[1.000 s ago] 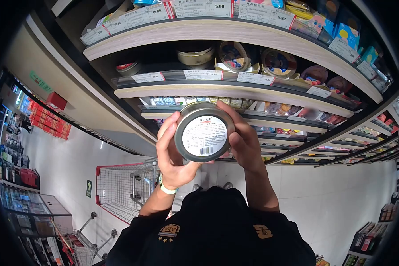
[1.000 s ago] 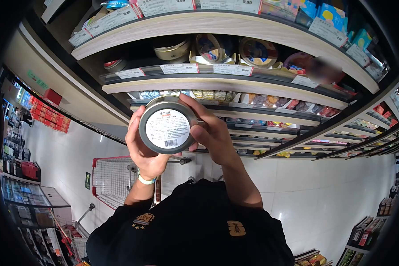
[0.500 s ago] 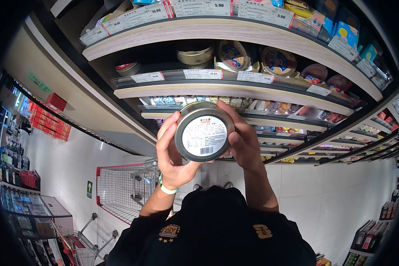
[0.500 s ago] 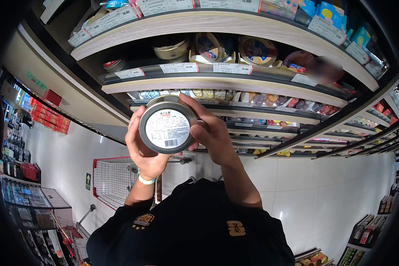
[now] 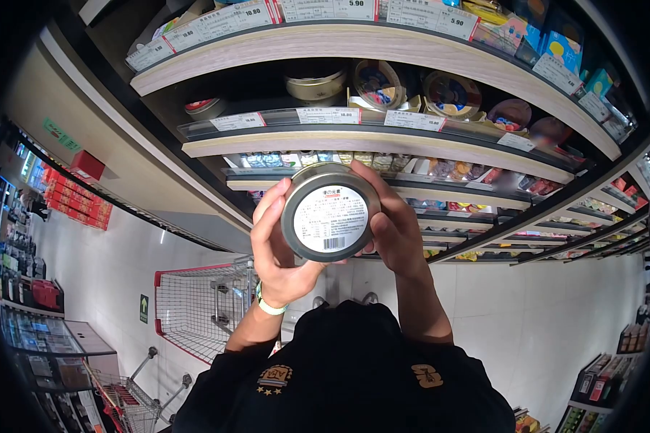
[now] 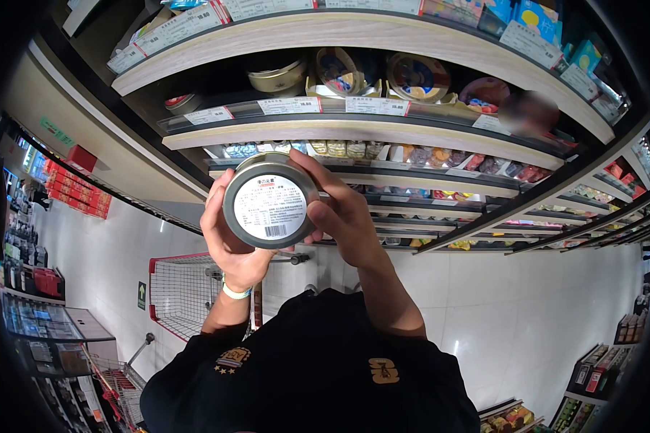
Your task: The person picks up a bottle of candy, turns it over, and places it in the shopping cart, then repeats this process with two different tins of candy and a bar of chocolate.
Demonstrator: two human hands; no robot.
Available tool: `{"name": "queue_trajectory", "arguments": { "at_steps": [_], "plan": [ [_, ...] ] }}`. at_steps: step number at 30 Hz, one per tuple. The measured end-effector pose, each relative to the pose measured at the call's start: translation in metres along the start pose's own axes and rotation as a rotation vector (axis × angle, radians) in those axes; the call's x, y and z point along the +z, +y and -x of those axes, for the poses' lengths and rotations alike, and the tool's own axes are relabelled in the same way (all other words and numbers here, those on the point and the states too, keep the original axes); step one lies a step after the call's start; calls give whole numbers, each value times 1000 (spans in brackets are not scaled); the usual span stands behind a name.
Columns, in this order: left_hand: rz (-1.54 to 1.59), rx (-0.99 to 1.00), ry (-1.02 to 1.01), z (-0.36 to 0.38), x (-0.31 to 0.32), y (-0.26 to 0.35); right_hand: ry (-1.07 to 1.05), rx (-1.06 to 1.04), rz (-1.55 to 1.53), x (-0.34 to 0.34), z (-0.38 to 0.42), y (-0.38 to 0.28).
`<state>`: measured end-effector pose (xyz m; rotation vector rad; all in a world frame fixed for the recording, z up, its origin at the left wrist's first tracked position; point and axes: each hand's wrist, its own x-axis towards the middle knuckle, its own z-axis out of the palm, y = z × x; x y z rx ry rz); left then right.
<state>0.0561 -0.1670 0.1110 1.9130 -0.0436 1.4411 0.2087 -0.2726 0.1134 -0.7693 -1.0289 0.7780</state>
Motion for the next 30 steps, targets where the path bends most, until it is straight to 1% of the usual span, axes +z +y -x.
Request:
{"name": "queue_trajectory", "arguments": {
  "at_steps": [5,7,13,23,25,26,28,29,30],
  "plan": [
    [12,0,-9,0,1,-2,1,-14,9,0,-1,-1],
    [18,-1,-13,0,1,-3,-15,22,-56,-2,1,1],
    [-29,-8,-8,3,3,-9,-20,31,-57,-6,-1,2],
    [-23,-14,-11,4,16,-8,-28,45,-67,-19,0,-1],
    [-14,-135,19,5,20,-5,-57,52,-90,-23,1,-3],
    [-14,-135,20,5,21,-6,-57,53,-90,-24,1,-3],
    [284,-193,80,5,23,-8,-40,129,-294,-25,2,-4],
    [381,-357,76,6,21,-3,-14,158,-349,-25,2,-6],
    [546,-515,26,5,16,-5,-13,159,-350,-28,3,-6]
  ]
}}
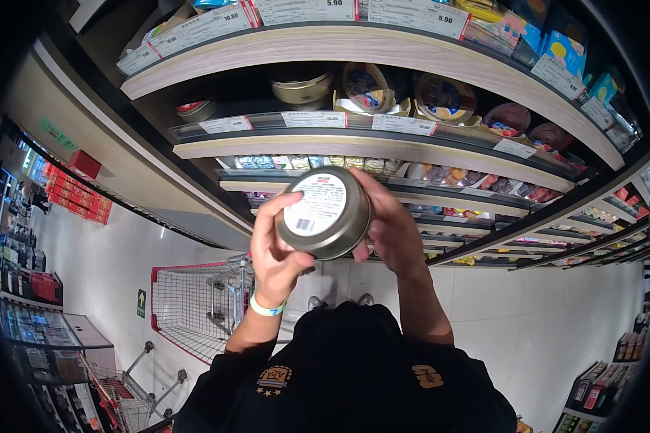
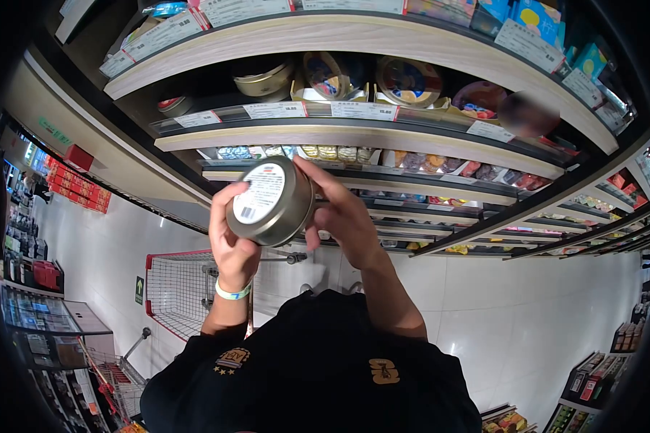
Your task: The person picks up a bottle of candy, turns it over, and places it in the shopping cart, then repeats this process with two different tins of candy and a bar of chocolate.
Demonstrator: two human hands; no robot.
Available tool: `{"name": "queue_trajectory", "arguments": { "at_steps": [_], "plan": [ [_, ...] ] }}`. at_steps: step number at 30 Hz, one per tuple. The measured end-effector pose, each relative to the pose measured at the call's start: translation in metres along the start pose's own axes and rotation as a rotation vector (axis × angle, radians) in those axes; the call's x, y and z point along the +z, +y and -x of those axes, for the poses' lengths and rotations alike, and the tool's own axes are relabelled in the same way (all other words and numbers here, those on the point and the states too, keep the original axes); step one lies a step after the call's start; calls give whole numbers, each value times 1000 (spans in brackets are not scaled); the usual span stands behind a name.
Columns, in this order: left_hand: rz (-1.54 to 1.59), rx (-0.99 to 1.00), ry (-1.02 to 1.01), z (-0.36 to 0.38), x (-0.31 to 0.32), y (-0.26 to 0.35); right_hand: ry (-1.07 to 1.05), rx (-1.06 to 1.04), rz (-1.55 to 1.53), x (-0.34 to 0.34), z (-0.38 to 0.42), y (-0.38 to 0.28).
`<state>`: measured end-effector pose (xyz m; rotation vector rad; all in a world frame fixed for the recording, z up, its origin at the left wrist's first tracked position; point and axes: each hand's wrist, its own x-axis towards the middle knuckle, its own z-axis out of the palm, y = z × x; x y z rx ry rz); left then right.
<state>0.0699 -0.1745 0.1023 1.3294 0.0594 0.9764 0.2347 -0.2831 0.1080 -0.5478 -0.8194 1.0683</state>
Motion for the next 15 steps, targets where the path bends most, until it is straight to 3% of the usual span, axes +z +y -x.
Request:
{"name": "queue_trajectory", "arguments": {
  "at_steps": [2,4,6,7,11,13,15],
  "plan": [
    [254,-253,-16,-4,12,10,114,-63,486,-5,3,2],
    [163,-320,-82,-5,6,6,193,-52,520,-10,1,-1],
    [373,-649,-152,-4,-1,-4,276,25,684,-25,1,-1],
    [298,-688,-222,-3,0,-6,328,25,654,-27,0,2],
    [146,-655,-143,3,5,-4,341,104,617,-32,1,8],
    [41,-447,-14,7,-11,-17,356,98,589,-26,2,19],
    [-112,-435,-6,10,-28,-16,307,128,640,-19,2,28]
  ]
}}
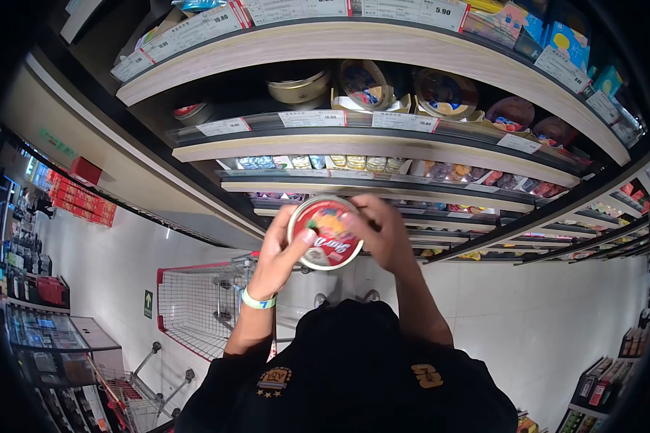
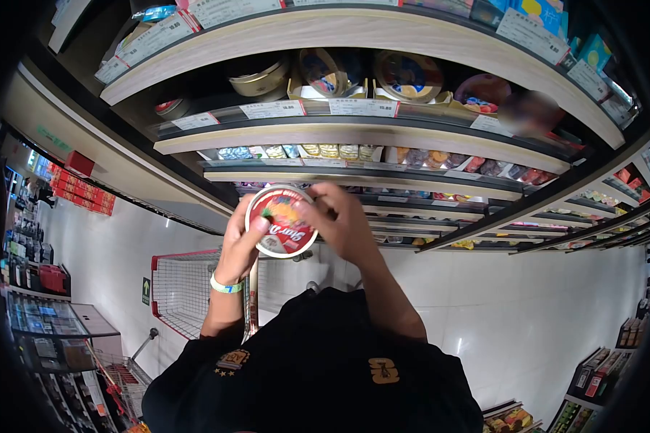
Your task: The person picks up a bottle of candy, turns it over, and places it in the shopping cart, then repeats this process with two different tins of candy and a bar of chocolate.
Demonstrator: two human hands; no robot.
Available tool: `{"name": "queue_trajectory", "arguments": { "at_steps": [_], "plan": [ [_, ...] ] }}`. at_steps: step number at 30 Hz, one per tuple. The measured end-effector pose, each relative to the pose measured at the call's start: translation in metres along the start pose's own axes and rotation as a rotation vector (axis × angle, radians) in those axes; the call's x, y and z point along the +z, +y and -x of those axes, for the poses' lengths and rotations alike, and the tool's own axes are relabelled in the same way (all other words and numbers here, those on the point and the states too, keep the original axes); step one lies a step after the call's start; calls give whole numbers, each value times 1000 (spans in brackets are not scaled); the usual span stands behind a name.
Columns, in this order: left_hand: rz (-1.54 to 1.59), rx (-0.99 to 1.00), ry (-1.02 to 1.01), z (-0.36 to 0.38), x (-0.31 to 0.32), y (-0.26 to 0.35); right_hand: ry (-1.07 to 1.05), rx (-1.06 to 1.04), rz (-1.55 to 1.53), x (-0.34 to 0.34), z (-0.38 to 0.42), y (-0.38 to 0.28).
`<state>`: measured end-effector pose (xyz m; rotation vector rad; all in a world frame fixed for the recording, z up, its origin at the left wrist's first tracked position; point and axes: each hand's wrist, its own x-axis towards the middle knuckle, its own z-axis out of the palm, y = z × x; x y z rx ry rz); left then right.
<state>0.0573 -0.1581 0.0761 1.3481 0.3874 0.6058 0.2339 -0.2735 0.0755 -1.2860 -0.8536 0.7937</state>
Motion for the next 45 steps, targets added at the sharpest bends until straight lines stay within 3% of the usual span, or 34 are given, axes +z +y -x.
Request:
{"name": "queue_trajectory", "arguments": {
  "at_steps": [1,3,5,7,9,11,13,14,18,19,21,22,24,25,28,31,35,36,37,39,40,41,42,44,45],
  "plan": [
    [-142,14,39,2,-7,-1,-47,5,62,6,0,1],
    [37,-84,123,14,-28,-12,-149,-27,80,20,-3,31],
    [214,-218,322,32,-64,-27,-318,126,-39,32,1,40],
    [236,-272,469,52,-109,-30,-409,147,-39,42,8,58],
    [223,-188,766,73,-178,-68,-472,214,-62,49,14,77],
    [191,-229,1065,107,-254,-110,-515,249,-75,59,18,93],
    [268,-107,1118,143,-308,-152,-558,285,-87,70,21,101],
    [283,-203,1323,165,-339,-181,-563,283,-97,77,21,103],
    [497,-206,1146,268,-426,-342,-612,309,-74,92,20,104],
    [649,-303,1150,284,-434,-377,-628,328,-60,93,19,101],
    [623,-633,1138,305,-404,-399,-605,346,-49,96,20,101],
    [631,-638,1129,312,-401,-406,-584,363,-48,97,21,101],
    [-66,-998,901,312,-401,-417,-555,404,-25,100,20,93],
    [-57,-1006,892,312,-395,-421,-537,448,-8,100,22,91],
    [494,-595,1076,286,-367,-386,-531,405,-16,99,28,102],
    [400,-703,1088,284,-404,-450,-510,440,-10,104,30,97],
    [216,-899,1130,291,-392,-454,-499,505,34,109,31,99],
    [184,-1026,1292,289,-396,-458,-492,510,32,109,31,99],
    [224,-996,1232,290,-399,-458,-492,513,36,109,32,101],
    [-129,-1308,974,286,-409,-458,-482,464,25,112,32,106],
    [-128,-1311,978,291,-417,-459,-486,467,23,114,32,106],
    [-871,-1126,386,295,-424,-456,-478,485,18,115,32,104],
    [-1496,-780,-269,295,-425,-451,-470,501,14,116,32,103],
    [-1543,-776,-296,306,-396,-451,-473,496,6,117,32,107],
    [-1587,-768,-325,273,-415,-455,-474,492,3,117,33,109]
  ]
}}
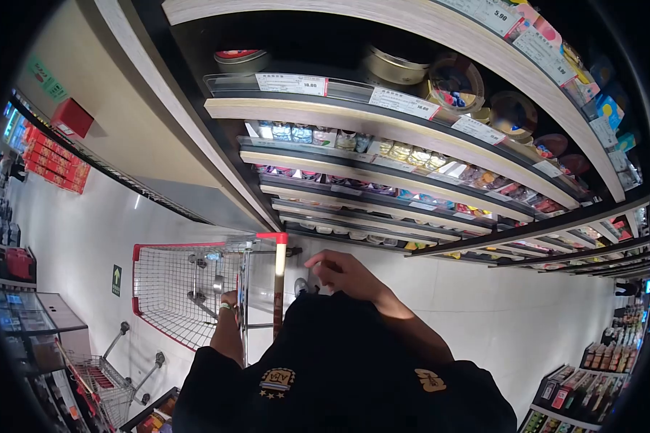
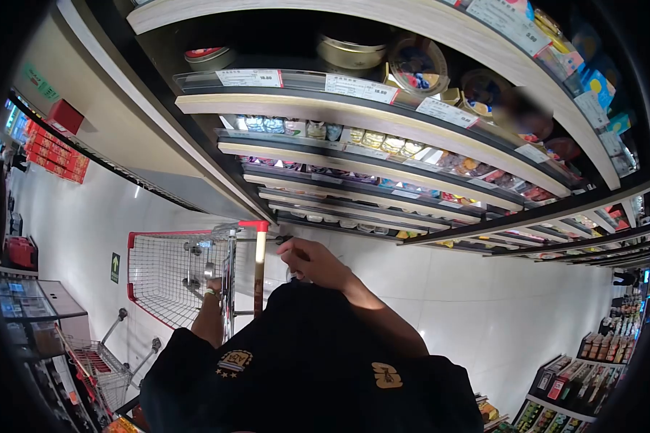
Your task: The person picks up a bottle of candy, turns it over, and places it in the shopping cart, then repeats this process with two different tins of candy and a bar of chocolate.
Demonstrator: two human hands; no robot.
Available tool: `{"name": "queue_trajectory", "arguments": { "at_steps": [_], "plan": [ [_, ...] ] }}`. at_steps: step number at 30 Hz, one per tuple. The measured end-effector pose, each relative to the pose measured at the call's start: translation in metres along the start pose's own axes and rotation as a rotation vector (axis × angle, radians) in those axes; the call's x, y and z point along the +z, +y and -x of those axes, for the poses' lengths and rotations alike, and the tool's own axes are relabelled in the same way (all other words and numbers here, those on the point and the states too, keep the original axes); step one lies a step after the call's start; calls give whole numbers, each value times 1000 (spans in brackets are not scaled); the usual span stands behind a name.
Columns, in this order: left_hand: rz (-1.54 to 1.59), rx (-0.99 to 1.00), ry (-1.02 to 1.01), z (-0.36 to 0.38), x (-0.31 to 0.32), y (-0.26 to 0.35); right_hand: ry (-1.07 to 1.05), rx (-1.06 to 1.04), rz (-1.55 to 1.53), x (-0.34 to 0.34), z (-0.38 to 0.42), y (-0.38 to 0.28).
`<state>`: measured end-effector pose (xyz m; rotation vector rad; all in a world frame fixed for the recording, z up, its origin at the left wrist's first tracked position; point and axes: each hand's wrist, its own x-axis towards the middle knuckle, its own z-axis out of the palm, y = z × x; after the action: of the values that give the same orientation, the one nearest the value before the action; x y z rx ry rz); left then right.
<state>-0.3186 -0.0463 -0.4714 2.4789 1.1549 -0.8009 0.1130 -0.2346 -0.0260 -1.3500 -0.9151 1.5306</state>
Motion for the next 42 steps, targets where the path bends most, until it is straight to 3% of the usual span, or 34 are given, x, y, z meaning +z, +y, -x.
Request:
{"name": "queue_trajectory", "arguments": {
  "at_steps": [2,4,6,7,8,10,12,13,15,16,18,19,22,25,30,34,36,40,42],
  "plan": [
    [177,20,45,18,-1,-23,-14,-21,-2,-3,0,2],
    [538,59,135,63,-118,12,-32,-42,-8,-7,0,4],
    [1025,-349,366,23,-107,11,-39,-120,-17,-10,-2,7],
    [1024,-359,365,55,-133,47,-46,-117,-21,-10,-2,7],
    [935,-279,652,67,-201,98,-36,-107,-6,-10,-2,6],
    [929,-33,776,88,-257,165,-31,-96,5,-9,-2,7],
    [907,52,526,106,-294,224,-57,-84,14,-10,-2,11],
    [904,47,525,103,-288,245,-61,-84,11,-11,-1,13],
    [722,-80,821,90,-267,273,-61,-84,-32,-13,3,17],
    [717,-77,818,83,-260,274,-58,-85,-38,-16,6,17],
    [673,-235,620,72,-245,264,-62,-112,-62,-22,17,19],
    [701,-178,732,72,-244,265,-57,-112,-66,-27,23,22],
    [629,-218,751,79,-244,275,-57,-144,-124,-46,42,33],
    [586,-357,654,95,-254,297,-62,-135,-145,-68,60,40],
    [522,-368,640,120,-239,323,-106,-143,-135,-94,85,54],
    [556,-306,677,135,-238,339,-147,-169,-140,-103,92,64],
    [531,-121,865,140,-244,347,-157,-171,-111,-107,98,62],
    [669,-71,1019,144,-315,368,-154,-138,-125,-110,103,67],
    [667,74,1170,137,-363,366,-124,-145,-144,-110,105,68]
  ]
}}
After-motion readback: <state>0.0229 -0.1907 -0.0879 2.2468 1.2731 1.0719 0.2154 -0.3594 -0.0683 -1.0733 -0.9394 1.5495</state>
